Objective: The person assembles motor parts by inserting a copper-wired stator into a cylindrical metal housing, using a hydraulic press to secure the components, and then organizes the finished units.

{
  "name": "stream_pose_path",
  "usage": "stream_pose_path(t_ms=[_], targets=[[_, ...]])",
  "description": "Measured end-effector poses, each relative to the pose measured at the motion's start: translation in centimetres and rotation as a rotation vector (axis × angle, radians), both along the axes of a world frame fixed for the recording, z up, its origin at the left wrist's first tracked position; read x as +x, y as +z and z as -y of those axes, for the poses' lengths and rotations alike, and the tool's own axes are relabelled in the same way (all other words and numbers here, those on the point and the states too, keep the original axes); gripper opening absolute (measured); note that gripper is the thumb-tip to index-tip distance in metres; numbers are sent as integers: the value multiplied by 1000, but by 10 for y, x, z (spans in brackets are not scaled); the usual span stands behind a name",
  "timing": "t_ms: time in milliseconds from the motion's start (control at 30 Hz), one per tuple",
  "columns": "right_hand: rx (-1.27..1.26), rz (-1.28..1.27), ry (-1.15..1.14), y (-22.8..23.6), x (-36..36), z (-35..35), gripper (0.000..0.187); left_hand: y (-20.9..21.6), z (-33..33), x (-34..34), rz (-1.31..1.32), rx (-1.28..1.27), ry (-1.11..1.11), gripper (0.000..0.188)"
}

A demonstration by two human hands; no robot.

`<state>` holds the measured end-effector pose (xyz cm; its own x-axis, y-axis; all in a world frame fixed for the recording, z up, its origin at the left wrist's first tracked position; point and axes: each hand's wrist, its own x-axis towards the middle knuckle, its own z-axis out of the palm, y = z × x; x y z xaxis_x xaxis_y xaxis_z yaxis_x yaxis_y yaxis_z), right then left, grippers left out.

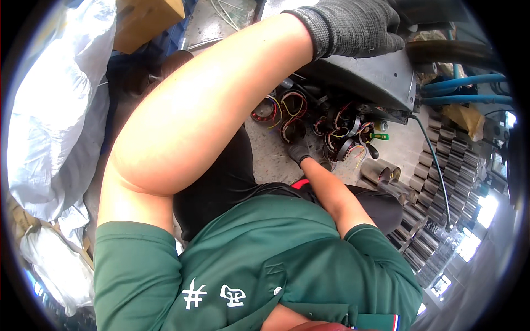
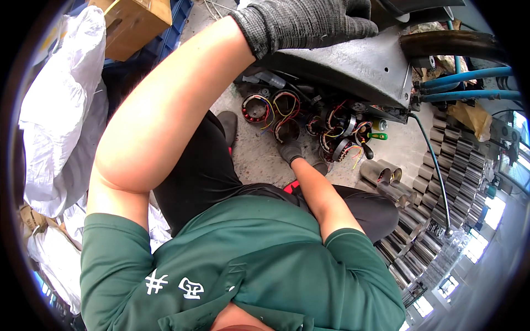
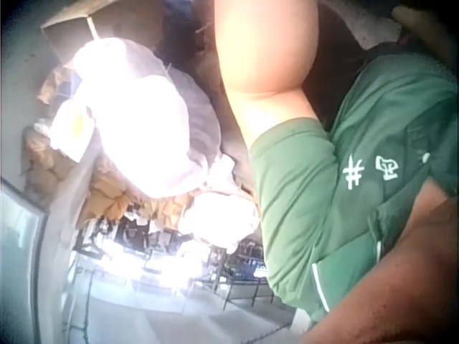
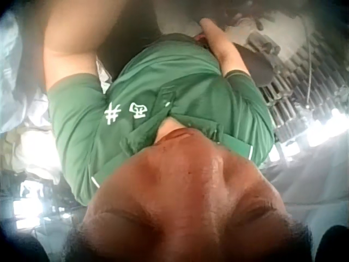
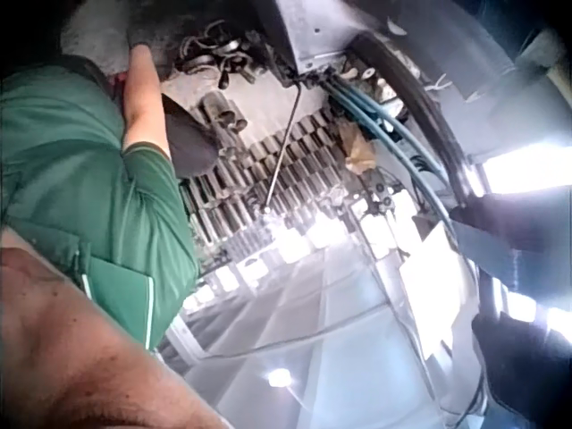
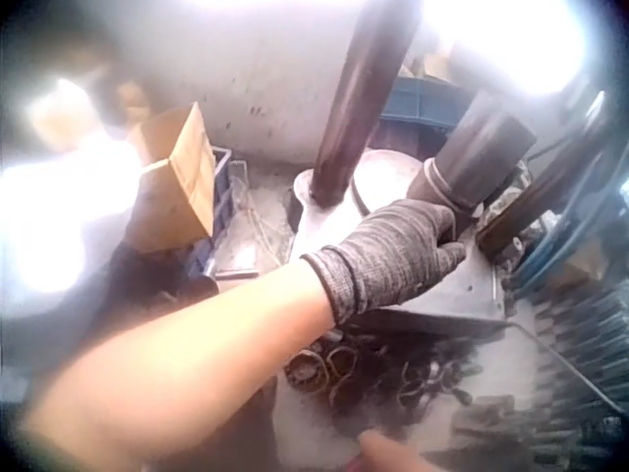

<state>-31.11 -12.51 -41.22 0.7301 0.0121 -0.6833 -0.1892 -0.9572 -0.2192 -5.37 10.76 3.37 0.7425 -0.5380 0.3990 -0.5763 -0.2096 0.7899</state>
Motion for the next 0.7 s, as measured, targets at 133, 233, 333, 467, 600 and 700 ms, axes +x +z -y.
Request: stream_pose_path(t_ms=[133,233,333,467,600,700], targets=[[-14,-1,-148,5,-2,-3,75,2,-6,-4,3,98,-23,30],[-12,200,-31,-5,-3,20,77,-9,9,3,22,83,-29,31],[-188,68,111,44,22,6,73,-12,14,4,41,103,-41,31],[-71,20,184,154,53,-11,70,-11,18,3,23,120,-58,31],[293,126,28,247,62,17,76,-12,28,0,62,142,-31,31],[542,51,-378,318,70,38,58,-21,33,-5,143,98,19,27]])
